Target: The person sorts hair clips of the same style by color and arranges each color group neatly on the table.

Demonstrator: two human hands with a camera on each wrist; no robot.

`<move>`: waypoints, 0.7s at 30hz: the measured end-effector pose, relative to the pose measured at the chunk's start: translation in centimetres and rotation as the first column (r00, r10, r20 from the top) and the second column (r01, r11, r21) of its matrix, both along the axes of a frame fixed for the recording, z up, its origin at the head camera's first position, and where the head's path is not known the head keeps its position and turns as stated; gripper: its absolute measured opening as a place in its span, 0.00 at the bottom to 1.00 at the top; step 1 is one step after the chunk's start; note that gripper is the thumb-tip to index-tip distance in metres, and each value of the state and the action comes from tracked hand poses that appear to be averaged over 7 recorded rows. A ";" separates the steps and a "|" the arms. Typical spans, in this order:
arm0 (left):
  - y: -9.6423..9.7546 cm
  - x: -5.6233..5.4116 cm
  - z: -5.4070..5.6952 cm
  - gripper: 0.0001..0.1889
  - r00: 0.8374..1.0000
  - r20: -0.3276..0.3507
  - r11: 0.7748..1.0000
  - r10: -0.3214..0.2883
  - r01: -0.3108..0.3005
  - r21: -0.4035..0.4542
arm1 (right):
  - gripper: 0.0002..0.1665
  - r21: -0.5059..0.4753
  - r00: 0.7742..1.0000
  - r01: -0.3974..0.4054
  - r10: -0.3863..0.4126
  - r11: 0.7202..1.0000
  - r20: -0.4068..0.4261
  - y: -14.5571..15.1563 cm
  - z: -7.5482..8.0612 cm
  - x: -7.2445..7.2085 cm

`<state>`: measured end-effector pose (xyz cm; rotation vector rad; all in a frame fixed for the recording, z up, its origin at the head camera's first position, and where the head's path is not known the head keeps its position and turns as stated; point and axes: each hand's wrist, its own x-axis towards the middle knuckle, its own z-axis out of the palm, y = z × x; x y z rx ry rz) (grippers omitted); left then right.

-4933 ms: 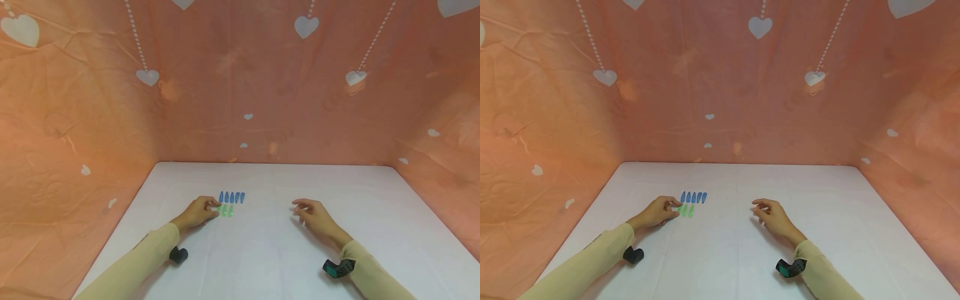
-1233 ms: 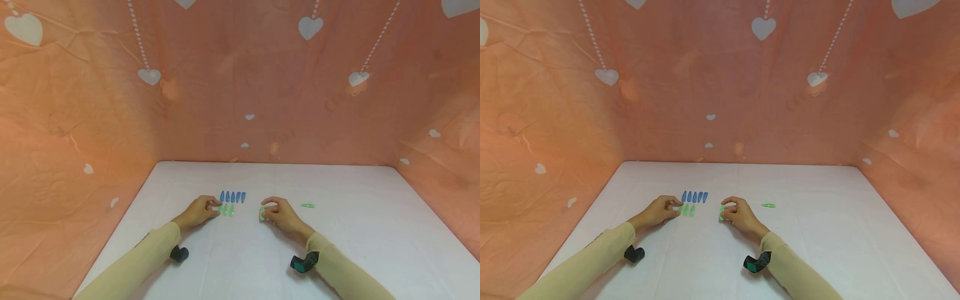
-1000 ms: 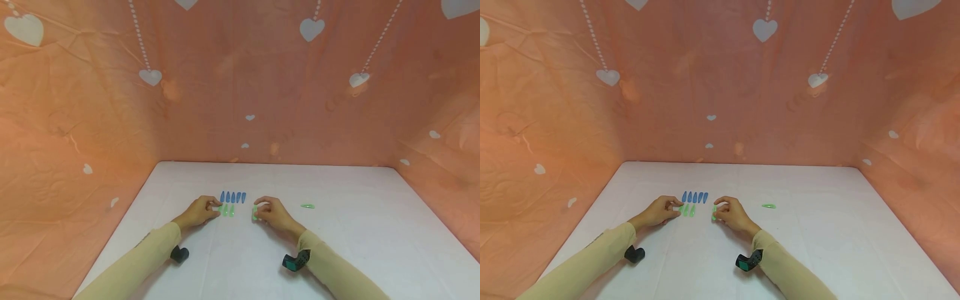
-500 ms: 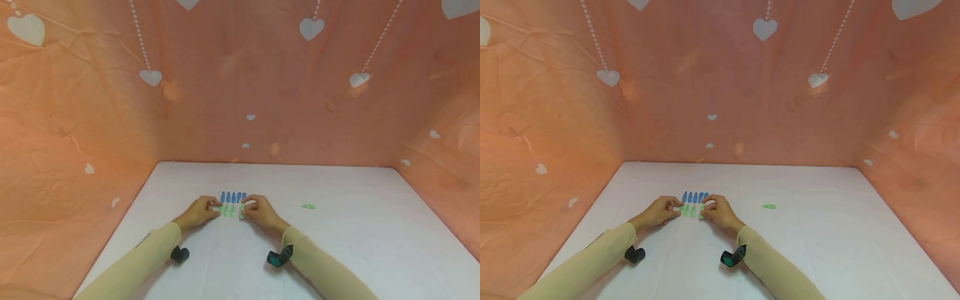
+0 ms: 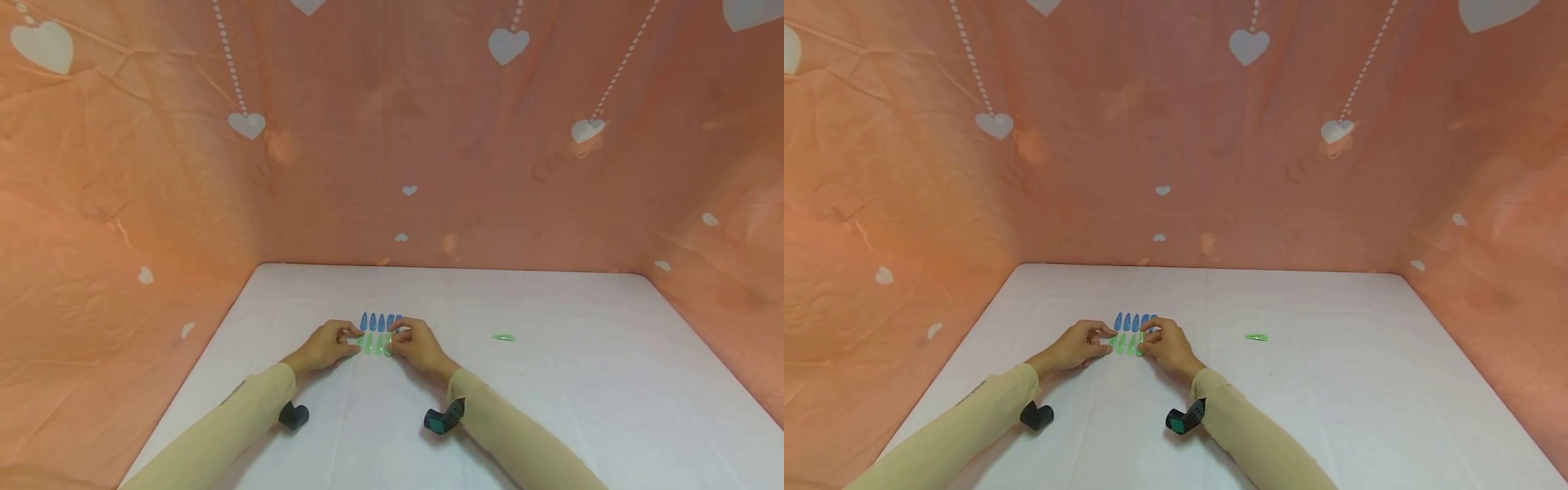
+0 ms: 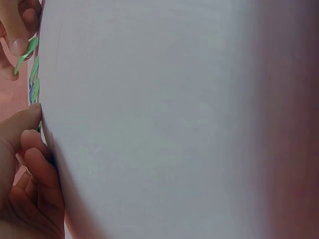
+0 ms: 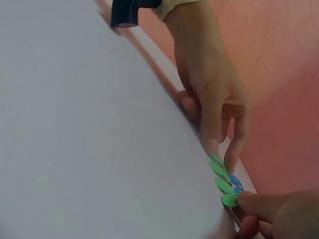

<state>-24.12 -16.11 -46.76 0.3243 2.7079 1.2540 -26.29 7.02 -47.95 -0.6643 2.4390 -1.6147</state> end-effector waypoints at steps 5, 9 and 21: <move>0.0 0.0 0.1 0.17 1.000 -0.002 1.000 -0.002 0.002 -0.005 | 0.16 0.068 0.997 0.038 -0.033 0.997 -0.075 -0.1 0.0 0.2; 0.0 0.0 0.1 0.17 1.000 -0.010 1.000 -0.011 0.011 -0.006 | 0.16 0.110 0.990 0.066 -0.051 0.992 -0.128 -0.1 0.0 0.4; 0.0 0.0 0.0 0.16 1.000 -0.006 1.000 0.002 -0.002 -0.026 | 0.15 0.195 0.977 0.114 -0.074 0.974 -0.199 -0.3 0.0 0.2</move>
